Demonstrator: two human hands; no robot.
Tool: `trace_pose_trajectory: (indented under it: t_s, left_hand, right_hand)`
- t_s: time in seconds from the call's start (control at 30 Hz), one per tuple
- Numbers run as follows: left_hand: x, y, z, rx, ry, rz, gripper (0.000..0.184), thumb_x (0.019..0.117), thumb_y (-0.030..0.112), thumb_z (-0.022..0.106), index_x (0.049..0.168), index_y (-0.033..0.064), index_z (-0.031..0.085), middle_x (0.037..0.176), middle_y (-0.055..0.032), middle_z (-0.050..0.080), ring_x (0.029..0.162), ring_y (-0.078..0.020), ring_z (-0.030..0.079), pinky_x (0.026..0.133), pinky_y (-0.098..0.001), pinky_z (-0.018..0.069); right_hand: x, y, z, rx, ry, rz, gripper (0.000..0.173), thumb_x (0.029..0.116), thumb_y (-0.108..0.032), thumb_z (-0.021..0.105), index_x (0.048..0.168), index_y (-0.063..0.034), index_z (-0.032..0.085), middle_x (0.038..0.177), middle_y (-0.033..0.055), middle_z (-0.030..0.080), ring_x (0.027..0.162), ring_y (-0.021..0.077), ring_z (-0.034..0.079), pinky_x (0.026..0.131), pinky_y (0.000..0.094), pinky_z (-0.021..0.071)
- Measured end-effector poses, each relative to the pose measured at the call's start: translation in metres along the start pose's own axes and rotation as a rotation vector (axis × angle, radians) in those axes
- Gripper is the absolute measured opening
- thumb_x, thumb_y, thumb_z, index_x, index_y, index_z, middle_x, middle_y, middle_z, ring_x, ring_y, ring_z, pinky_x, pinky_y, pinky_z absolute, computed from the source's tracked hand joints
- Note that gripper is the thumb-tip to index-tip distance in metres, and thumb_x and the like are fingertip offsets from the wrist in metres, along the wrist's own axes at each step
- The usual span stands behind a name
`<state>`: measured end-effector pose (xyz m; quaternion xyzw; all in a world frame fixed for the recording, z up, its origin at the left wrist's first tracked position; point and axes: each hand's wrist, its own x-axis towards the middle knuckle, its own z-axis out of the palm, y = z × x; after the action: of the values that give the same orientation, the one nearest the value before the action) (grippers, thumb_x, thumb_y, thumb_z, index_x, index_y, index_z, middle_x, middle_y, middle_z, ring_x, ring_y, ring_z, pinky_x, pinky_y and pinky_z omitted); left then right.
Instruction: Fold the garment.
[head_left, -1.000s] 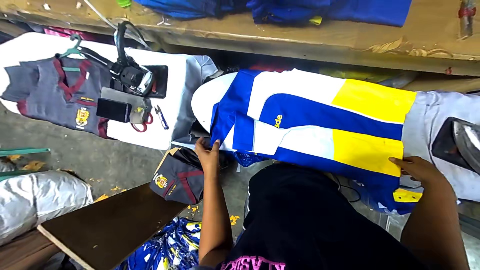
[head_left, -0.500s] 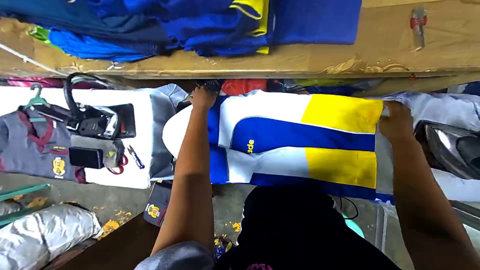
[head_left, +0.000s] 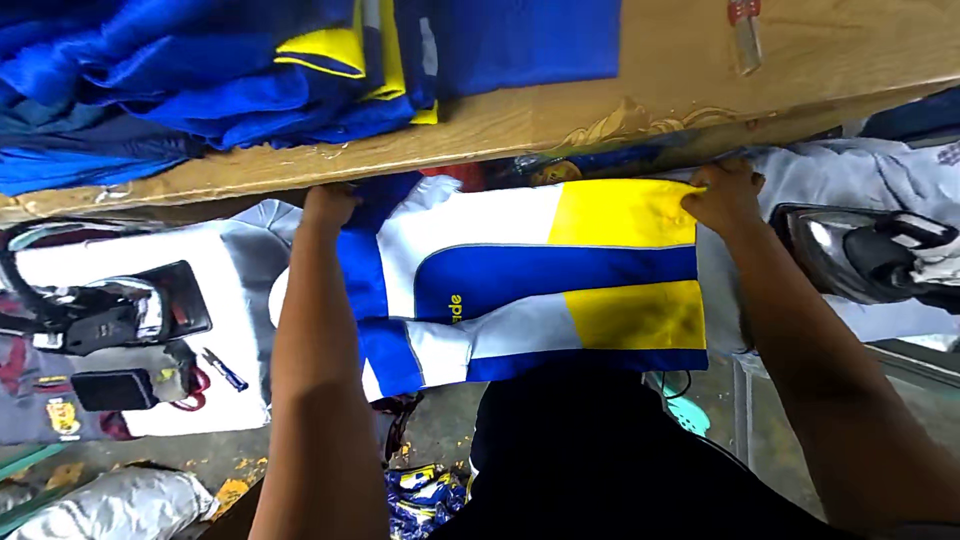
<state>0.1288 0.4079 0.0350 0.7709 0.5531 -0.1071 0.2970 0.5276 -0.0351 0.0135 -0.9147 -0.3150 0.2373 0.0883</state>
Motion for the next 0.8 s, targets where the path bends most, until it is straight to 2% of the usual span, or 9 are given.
trace_pose_trajectory:
  t_s: [0.1, 0.17, 0.33, 0.4, 0.43, 0.5, 0.53, 0.67, 0.8]
  left_hand:
    - [-0.06, -0.006, -0.022, -0.077, 0.025, 0.073, 0.036, 0.1007, 0.008, 0.061, 0.133, -0.0085, 0.056, 0.129, -0.0325, 0.061, 0.121, -0.0454, 0.059, 0.104, -0.0648, 0.0439]
    - [-0.118, -0.032, -0.026, -0.165, 0.06, 0.16, 0.033, 0.1018, 0.009, 0.059, 0.131, -0.0053, 0.053, 0.123, -0.0248, 0.063, 0.109, -0.0297, 0.064, 0.097, -0.051, 0.0513]
    - [-0.242, -0.106, 0.02, -0.49, 0.289, 0.254, 0.02, 0.0913, -0.004, 0.059, 0.109, -0.0122, 0.055, 0.102, -0.0045, 0.065, 0.096, 0.0017, 0.061, 0.091, -0.0229, 0.0534]
    - [-0.264, -0.122, 0.049, -0.398, 0.317, 0.254, 0.024, 0.0924, -0.005, 0.059, 0.111, -0.0197, 0.06, 0.107, -0.0184, 0.068, 0.102, -0.0078, 0.064, 0.096, -0.0267, 0.0525]
    - [-0.267, -0.128, 0.06, -0.314, 0.31, 0.294, 0.022, 0.0933, -0.006, 0.058, 0.108, -0.0215, 0.062, 0.11, -0.0278, 0.069, 0.108, -0.022, 0.066, 0.101, -0.0368, 0.0509]
    - [-0.262, -0.141, 0.074, -0.183, 0.302, 0.431, 0.015, 0.0905, -0.011, 0.052, 0.095, -0.0171, 0.065, 0.109, -0.0326, 0.069, 0.112, -0.0443, 0.066, 0.105, -0.0584, 0.0446]
    - [-0.262, -0.142, 0.077, -0.14, 0.318, 0.46, 0.016, 0.0906, -0.012, 0.051, 0.091, -0.0147, 0.067, 0.108, -0.0318, 0.07, 0.111, -0.0477, 0.066, 0.104, -0.063, 0.0426]
    - [-0.268, -0.143, 0.074, -0.002, 0.358, 0.487, 0.02, 0.091, -0.013, 0.047, 0.087, -0.0129, 0.066, 0.111, -0.0302, 0.071, 0.117, -0.0492, 0.063, 0.106, -0.0667, 0.0381]
    - [-0.271, -0.162, 0.077, 0.182, 0.295, 0.608, 0.023, 0.093, -0.012, 0.051, 0.1, -0.0079, 0.072, 0.12, -0.024, 0.071, 0.124, -0.0453, 0.062, 0.106, -0.0669, 0.0398]
  right_hand:
    - [-0.03, 0.001, -0.002, 0.054, 0.089, -0.113, 0.025, 0.0893, -0.006, 0.07, 0.106, 0.0126, 0.065, 0.122, 0.0373, 0.061, 0.125, 0.0568, 0.051, 0.105, 0.074, 0.0313]
    - [-0.069, 0.01, -0.002, 0.107, 0.147, -0.159, 0.023, 0.0901, -0.004, 0.067, 0.104, 0.0148, 0.064, 0.115, 0.0381, 0.063, 0.116, 0.0568, 0.056, 0.105, 0.0723, 0.0342]
    - [-0.186, 0.031, 0.035, 0.149, 0.371, -0.231, 0.023, 0.0866, -0.001, 0.065, 0.106, 0.0114, 0.069, 0.111, 0.0362, 0.065, 0.11, 0.0572, 0.058, 0.097, 0.0714, 0.0407]
    - [-0.212, 0.039, 0.062, 0.084, 0.324, -0.198, 0.022, 0.0847, 0.001, 0.068, 0.104, 0.0093, 0.072, 0.114, 0.035, 0.066, 0.115, 0.058, 0.057, 0.096, 0.0743, 0.0395]
    - [-0.218, 0.044, 0.075, 0.059, 0.282, -0.18, 0.022, 0.086, 0.001, 0.068, 0.106, 0.0081, 0.073, 0.117, 0.0343, 0.066, 0.118, 0.0579, 0.056, 0.097, 0.0757, 0.0382]
    - [-0.223, 0.055, 0.097, 0.028, 0.273, -0.191, 0.022, 0.0877, 0.001, 0.065, 0.108, 0.0051, 0.074, 0.119, 0.0312, 0.067, 0.119, 0.0556, 0.058, 0.097, 0.0743, 0.0392]
    - [-0.224, 0.056, 0.101, 0.026, 0.278, -0.197, 0.023, 0.0888, 0.002, 0.064, 0.109, 0.0046, 0.074, 0.12, 0.0309, 0.067, 0.119, 0.0552, 0.058, 0.097, 0.0738, 0.0393]
    - [-0.228, 0.057, 0.092, 0.007, 0.255, -0.213, 0.024, 0.0929, 0.001, 0.059, 0.111, 0.0051, 0.074, 0.122, 0.0323, 0.065, 0.12, 0.0569, 0.055, 0.097, 0.074, 0.0384]
    - [-0.228, 0.033, 0.076, -0.036, 0.06, -0.162, 0.034, 0.0898, 0.007, 0.061, 0.123, 0.006, 0.069, 0.134, 0.0342, 0.059, 0.132, 0.0582, 0.047, 0.101, 0.0792, 0.0316]
